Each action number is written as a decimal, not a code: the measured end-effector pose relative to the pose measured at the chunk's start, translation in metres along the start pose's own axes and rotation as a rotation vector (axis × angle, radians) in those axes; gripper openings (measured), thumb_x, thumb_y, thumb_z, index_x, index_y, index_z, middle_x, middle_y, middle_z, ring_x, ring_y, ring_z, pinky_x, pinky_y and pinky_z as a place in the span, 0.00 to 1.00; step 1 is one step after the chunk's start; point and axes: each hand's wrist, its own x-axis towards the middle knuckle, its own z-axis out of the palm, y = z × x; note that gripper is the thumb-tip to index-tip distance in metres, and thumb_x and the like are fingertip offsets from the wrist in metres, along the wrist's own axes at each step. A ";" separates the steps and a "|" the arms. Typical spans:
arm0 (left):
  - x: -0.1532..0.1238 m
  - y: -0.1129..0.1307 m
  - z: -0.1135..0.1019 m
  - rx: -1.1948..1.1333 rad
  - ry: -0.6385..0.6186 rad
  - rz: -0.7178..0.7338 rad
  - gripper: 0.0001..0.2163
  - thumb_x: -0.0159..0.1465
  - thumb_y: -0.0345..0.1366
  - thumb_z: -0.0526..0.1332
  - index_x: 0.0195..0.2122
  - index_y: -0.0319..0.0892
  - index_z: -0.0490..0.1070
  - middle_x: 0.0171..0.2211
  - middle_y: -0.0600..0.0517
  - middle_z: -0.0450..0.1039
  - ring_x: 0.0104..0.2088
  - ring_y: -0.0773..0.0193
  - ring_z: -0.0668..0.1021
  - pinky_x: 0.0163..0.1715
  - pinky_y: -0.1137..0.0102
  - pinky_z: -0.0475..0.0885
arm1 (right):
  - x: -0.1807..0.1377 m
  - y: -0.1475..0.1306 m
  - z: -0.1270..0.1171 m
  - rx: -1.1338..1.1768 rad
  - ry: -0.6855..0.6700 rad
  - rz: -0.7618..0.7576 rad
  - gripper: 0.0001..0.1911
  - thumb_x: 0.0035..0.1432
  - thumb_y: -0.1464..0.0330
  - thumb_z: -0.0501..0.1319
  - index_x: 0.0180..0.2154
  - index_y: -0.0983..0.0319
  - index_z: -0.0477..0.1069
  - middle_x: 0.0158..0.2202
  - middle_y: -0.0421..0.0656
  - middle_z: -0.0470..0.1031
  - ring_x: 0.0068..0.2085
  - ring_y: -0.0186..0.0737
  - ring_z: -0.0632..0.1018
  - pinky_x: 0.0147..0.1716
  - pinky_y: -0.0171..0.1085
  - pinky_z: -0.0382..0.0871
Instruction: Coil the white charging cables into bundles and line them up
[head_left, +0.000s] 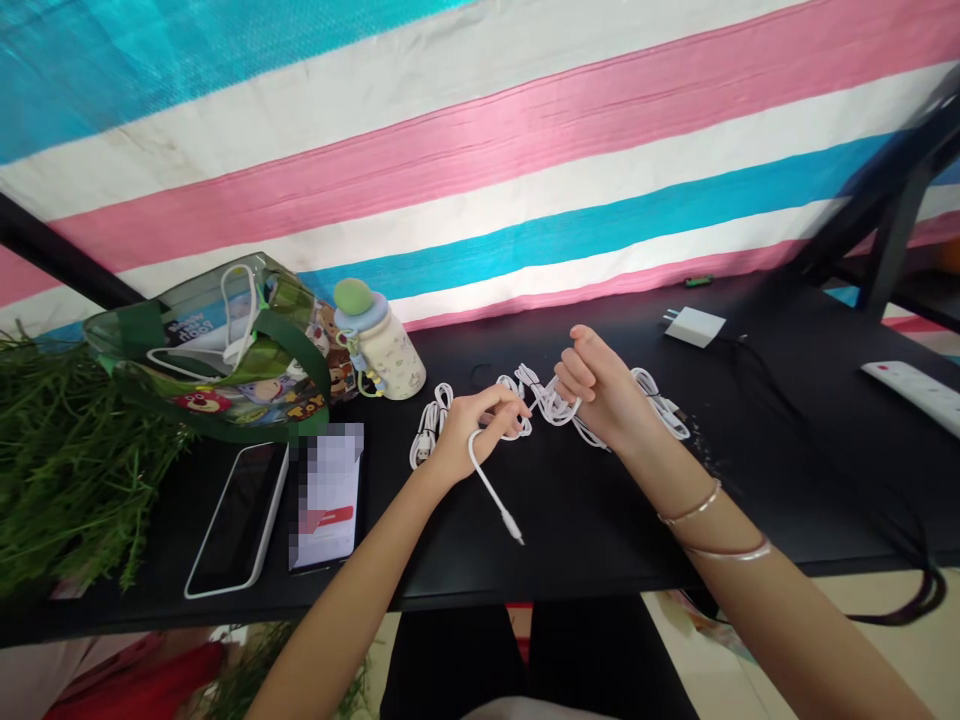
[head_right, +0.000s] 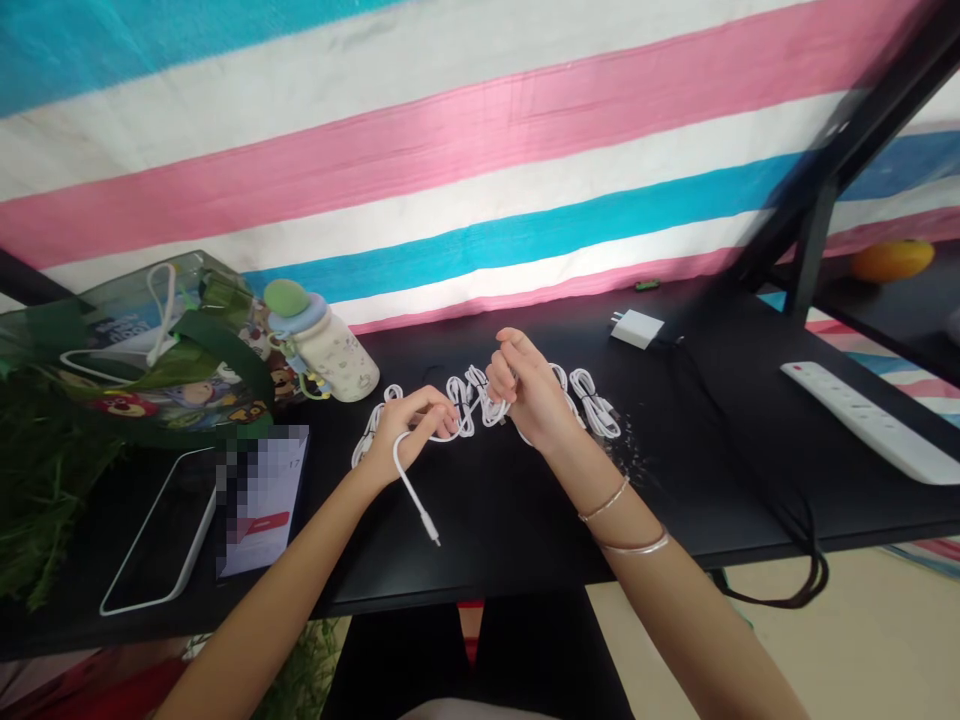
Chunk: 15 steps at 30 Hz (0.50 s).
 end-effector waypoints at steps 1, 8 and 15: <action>0.000 -0.001 0.001 -0.005 -0.008 -0.001 0.10 0.63 0.38 0.54 0.29 0.41 0.70 0.22 0.55 0.72 0.23 0.70 0.77 0.24 0.77 0.71 | -0.001 0.000 0.002 -0.018 -0.005 -0.001 0.15 0.45 0.63 0.70 0.30 0.56 0.64 0.13 0.27 0.52 0.15 0.27 0.53 0.15 0.27 0.56; -0.002 -0.004 0.007 0.095 -0.052 0.041 0.02 0.58 0.34 0.63 0.32 0.43 0.73 0.20 0.58 0.71 0.22 0.70 0.75 0.27 0.76 0.71 | -0.006 0.002 0.010 -0.019 -0.072 0.021 0.12 0.48 0.65 0.68 0.31 0.57 0.65 0.13 0.28 0.54 0.15 0.27 0.54 0.15 0.29 0.57; -0.003 -0.006 0.012 0.225 -0.032 0.016 0.03 0.55 0.32 0.66 0.30 0.44 0.73 0.18 0.60 0.70 0.19 0.71 0.72 0.24 0.76 0.68 | -0.007 0.007 0.010 0.022 -0.119 0.060 0.10 0.50 0.65 0.67 0.31 0.57 0.67 0.13 0.28 0.54 0.15 0.28 0.55 0.15 0.28 0.57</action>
